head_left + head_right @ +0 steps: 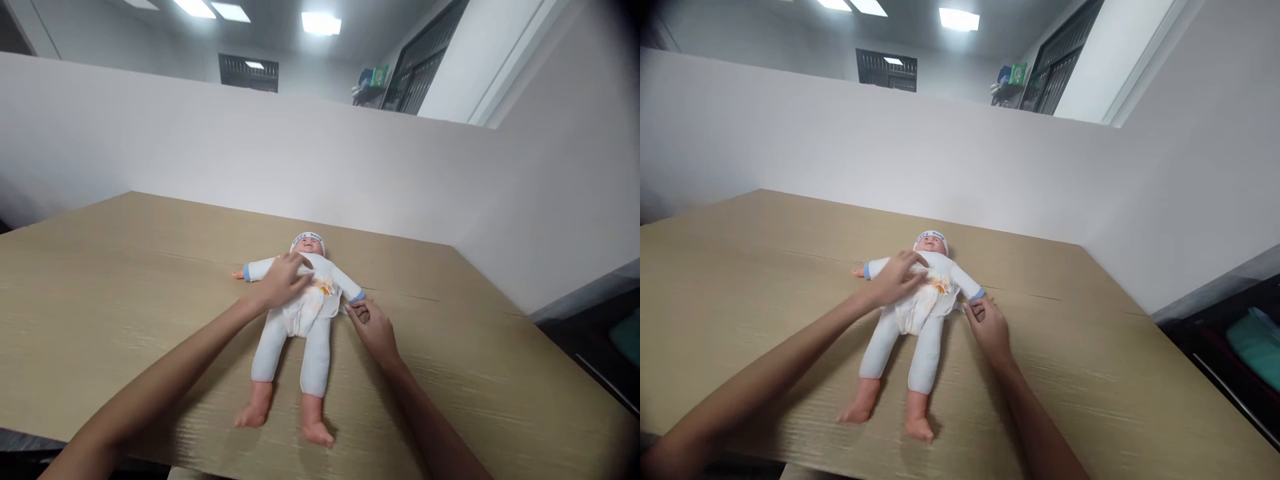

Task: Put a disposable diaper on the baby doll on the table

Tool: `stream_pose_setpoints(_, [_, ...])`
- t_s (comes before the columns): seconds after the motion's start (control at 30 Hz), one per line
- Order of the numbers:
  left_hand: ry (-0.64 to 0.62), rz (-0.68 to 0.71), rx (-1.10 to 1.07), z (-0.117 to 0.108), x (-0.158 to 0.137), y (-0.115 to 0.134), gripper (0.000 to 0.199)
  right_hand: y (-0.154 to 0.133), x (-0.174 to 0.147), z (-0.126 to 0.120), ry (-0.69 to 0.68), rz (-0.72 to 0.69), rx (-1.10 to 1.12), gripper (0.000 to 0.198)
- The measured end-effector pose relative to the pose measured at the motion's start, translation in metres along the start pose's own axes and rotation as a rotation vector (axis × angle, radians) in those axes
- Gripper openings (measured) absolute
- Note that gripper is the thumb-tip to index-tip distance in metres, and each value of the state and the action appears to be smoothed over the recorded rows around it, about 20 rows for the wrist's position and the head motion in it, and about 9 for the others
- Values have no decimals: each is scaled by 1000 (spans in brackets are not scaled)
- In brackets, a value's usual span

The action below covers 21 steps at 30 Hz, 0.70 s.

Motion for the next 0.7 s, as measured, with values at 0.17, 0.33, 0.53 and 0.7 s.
stream_pose_setpoints(0.17, [-178, 199, 166, 43, 3, 27, 32, 1, 0, 9, -9, 5, -79, 41])
stream_pose_setpoints(0.33, [-177, 155, 200, 46, 1, 23, 42, 9, 1, 10, -74, 85, -92, 42])
stream_pose_setpoints(0.53, [-185, 146, 212, 48, -2, 22, 59, 10, -1, 10, -148, 130, -45, 40])
stream_pose_setpoints(0.7, [-196, 125, 212, 49, -2, 20, 62, 6, 1, 6, -181, 164, 59, 43])
Point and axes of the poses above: each hand's wrist, its own x-axis towards the middle knuckle, its own z-axis out of the palm, y = z × x, the point moved 3 cm from there along x, towards the middle knuckle, and after that the axes turned 8 degrees about y, right-handed, at the moved point
